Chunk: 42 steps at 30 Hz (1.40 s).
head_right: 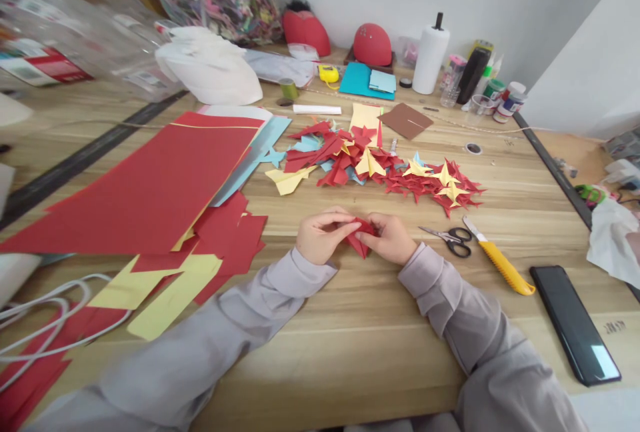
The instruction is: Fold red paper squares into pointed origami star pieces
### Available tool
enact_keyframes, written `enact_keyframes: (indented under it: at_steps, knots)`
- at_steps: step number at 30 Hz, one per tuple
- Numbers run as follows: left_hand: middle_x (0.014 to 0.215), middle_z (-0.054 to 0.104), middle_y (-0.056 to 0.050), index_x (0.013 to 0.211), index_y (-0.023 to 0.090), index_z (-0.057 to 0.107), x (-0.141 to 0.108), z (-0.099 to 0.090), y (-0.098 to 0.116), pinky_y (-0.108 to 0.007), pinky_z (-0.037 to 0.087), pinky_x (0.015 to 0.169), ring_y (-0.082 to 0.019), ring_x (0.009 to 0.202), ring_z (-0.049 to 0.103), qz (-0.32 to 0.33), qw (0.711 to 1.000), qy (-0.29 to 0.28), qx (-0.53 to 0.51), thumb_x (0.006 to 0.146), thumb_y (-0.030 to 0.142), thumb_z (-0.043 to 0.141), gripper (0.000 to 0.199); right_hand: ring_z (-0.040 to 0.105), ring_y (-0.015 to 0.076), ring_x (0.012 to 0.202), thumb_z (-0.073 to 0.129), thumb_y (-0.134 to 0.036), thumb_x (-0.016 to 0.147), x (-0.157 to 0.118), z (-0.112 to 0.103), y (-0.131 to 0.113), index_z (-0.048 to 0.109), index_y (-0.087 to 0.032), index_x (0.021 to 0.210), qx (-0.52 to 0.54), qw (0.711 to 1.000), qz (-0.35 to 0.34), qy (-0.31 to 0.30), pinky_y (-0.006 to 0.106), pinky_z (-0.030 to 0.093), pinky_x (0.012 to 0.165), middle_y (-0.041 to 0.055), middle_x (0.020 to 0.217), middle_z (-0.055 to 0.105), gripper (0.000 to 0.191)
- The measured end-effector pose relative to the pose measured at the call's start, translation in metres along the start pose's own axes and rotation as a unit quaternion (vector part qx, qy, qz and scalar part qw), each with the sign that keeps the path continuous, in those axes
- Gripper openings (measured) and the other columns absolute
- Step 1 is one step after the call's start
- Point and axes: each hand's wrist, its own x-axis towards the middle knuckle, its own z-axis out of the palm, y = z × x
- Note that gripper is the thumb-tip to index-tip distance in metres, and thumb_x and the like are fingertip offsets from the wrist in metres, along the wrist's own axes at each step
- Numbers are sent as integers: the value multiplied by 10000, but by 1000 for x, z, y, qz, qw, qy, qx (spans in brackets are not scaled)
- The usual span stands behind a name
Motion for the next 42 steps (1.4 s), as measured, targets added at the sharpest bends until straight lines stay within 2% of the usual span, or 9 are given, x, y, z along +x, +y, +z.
enact_keyframes:
  at_steps: [8, 14, 19, 23, 26, 29, 32, 34, 42]
  knots:
    - [562, 575, 6, 625, 168, 704, -1, 2, 2, -214, 389, 480, -87, 523, 491, 3, 1000, 25, 13, 619, 213, 735, 55, 357, 72, 507, 595, -288, 736, -2, 0, 1, 527, -154, 677, -59, 998, -14, -11, 201, 296, 474, -51, 553, 431, 161]
    - [642, 668, -26, 690, 162, 716, -3, 1, 2, -252, 487, 572, -130, 591, 582, -66, 997, 40, -8, 654, 301, 710, 143, 354, 68, 496, 601, -258, 725, -3, 0, -4, 587, -146, 709, -100, 994, -21, -27, 201, 292, 471, -46, 555, 455, 114]
    - [765, 687, -56, 770, 148, 720, -2, -1, 7, -261, 506, 607, -152, 673, 614, -87, 995, 36, -27, 709, 386, 656, 254, 425, 84, 523, 633, -322, 718, 0, -2, -4, 580, -148, 707, 21, 1000, 19, 6, 221, 361, 504, -31, 591, 511, 182]
    - [860, 671, -71, 826, 153, 716, 0, 0, 5, -278, 514, 686, -174, 777, 625, -62, 997, -12, -53, 625, 274, 725, 235, 524, 119, 619, 671, -388, 688, 3, -3, -4, 601, -155, 746, 114, 992, 28, 40, 256, 440, 592, 0, 683, 593, 250]
    - [804, 653, -58, 788, 148, 713, 0, 1, -1, -273, 507, 642, -156, 713, 614, -70, 996, -25, -48, 592, 212, 730, 207, 543, 124, 641, 699, -404, 664, 3, -4, -7, 610, -156, 754, 139, 989, 32, 47, 259, 447, 611, 9, 710, 610, 278]
    - [749, 639, -43, 729, 139, 705, 0, 1, -4, -267, 495, 586, -135, 644, 587, -85, 995, 2, -44, 586, 217, 728, 164, 513, 103, 560, 686, -435, 678, 1, -4, -8, 604, -159, 755, 161, 985, 40, 40, 239, 413, 550, -12, 636, 582, 298]
    - [703, 645, -30, 745, 134, 700, 2, 0, -5, -272, 497, 563, -124, 598, 569, -113, 990, 29, -76, 559, 235, 744, 216, 355, 71, 386, 556, -494, 779, -1, -6, -5, 610, -158, 786, 161, 983, 56, 63, 222, 274, 417, -69, 432, 427, 340]
    - [643, 644, -18, 746, 131, 697, 3, 0, -5, -274, 501, 552, -119, 564, 559, -135, 985, 44, -98, 528, 240, 760, 253, 297, 70, 346, 491, -499, 815, -1, -7, -3, 606, -156, 775, 154, 983, 64, 83, 230, 210, 396, -79, 373, 373, 365]
    - [616, 664, -18, 731, 139, 705, 4, 0, -5, -262, 500, 543, -114, 541, 564, -155, 980, 51, -113, 490, 248, 780, 274, 331, 76, 372, 534, -492, 780, -1, -8, -8, 582, -165, 705, 144, 985, 74, 58, 236, 246, 427, -66, 383, 415, 339]
